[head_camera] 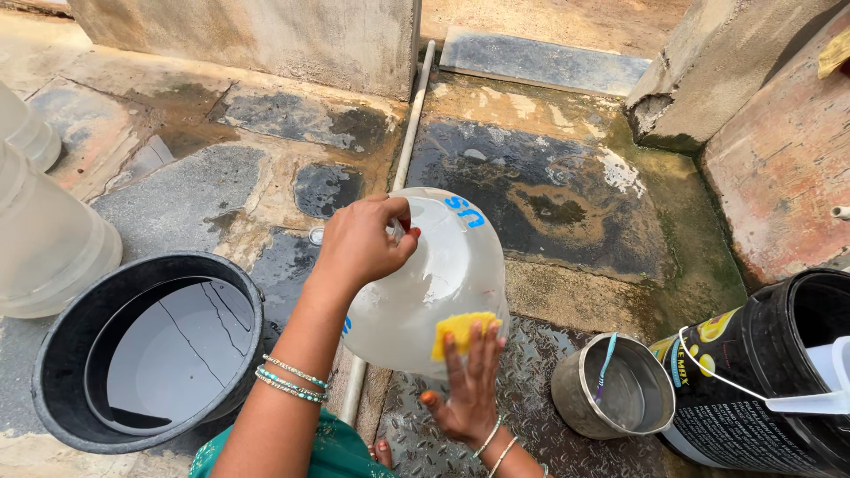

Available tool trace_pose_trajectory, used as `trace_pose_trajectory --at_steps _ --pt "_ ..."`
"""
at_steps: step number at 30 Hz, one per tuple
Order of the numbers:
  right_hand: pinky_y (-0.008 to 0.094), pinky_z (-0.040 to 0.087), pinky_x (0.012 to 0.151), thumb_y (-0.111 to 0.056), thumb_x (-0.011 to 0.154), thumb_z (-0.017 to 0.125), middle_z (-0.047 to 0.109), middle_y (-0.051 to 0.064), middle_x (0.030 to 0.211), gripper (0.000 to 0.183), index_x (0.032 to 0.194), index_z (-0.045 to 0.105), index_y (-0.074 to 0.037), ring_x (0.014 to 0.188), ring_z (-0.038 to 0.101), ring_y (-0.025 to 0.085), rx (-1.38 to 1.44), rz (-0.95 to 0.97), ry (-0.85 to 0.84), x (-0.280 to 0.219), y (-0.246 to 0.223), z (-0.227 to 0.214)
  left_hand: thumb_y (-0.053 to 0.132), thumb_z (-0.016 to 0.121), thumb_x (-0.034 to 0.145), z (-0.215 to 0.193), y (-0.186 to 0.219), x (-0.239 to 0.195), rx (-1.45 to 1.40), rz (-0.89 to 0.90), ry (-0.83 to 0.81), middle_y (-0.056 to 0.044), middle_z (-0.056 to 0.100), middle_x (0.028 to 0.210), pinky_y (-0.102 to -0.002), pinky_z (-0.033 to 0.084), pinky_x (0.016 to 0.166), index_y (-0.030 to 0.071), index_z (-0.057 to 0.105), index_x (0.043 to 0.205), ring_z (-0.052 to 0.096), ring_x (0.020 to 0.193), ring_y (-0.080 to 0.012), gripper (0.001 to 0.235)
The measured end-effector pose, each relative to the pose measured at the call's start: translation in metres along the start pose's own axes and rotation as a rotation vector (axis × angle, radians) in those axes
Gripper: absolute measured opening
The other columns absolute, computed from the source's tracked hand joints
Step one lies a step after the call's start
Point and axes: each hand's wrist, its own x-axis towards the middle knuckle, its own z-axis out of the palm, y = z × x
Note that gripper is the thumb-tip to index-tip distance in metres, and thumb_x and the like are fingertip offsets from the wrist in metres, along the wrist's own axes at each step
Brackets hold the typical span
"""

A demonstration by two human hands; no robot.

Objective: The person scrubs the inside of a large plastic water jug with a toothbrush, then washes the exterior with a yellow sponge. The person rinses the jug and places it upright on the ground.

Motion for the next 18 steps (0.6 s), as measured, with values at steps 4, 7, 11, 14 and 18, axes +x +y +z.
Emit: trace_pose_trajectory --at_steps 4,7,11,14,18 --pt "0.057 0.009 0.129 -0.078 0.1 0.016 0.01 0.022 0.174 0.089 0.165 0.014 -0.018 0.163 0.006 0.041 0.498 0.352 -0.022 0.042 0.045 -0.025 0.031 0.073 0.076 -0.009 -0.006 -0.005 -0.072 0.121 -0.066 -0.005 0.072 0.09 -0.046 0.054 0.071 0.015 0.071 0.082 0.07 0.082 -0.0332 0.017" --pt "0.055 0.016 0.126 -0.08 0.096 0.017 0.01 0.025 0.172 0.094 0.166 0.014 -0.016 0.16 0.011 0.041 0.507 0.322 -0.064 0.044 0.045 -0.028 0.036 0.08 0.072 -0.009 -0.005 -0.01 0.008 0.062 0.028 -0.01 0.067 0.087 -0.048 0.053 0.071 0.014 0.072 0.081 0.068 0.084 -0.0359 0.025" --pt "0.059 0.006 0.13 -0.075 0.101 0.016 0.01 0.028 0.171 0.088 0.165 0.014 -0.015 0.161 0.008 0.043 0.156 0.119 0.044 0.006 0.003 -0.002 0.046 0.084 0.073 0.0 -0.011 -0.015 0.129 -0.121 0.152 -0.013 0.061 0.089 -0.051 0.051 0.067 0.01 0.07 0.092 0.065 0.082 -0.0396 0.043" --pt "0.058 0.004 0.129 -0.074 0.1 0.018 0.008 0.025 0.171 0.086 0.165 0.017 -0.017 0.161 0.007 0.043 0.126 0.071 0.0 -0.003 -0.014 0.01 0.038 0.08 0.078 -0.007 -0.029 -0.014 0.1 -0.085 0.122 -0.01 0.062 0.087 -0.05 0.05 0.072 0.01 0.069 0.089 0.066 0.085 -0.0365 0.032" --pt "0.057 0.011 0.129 -0.079 0.098 0.008 0.009 0.021 0.174 0.093 0.164 0.019 -0.015 0.161 0.011 0.037 0.264 0.212 -0.045 0.046 0.016 -0.006 0.031 0.077 0.078 -0.013 -0.042 -0.009 0.043 0.09 0.053 -0.009 0.062 0.085 -0.048 0.051 0.072 0.012 0.07 0.087 0.065 0.084 -0.034 0.022"
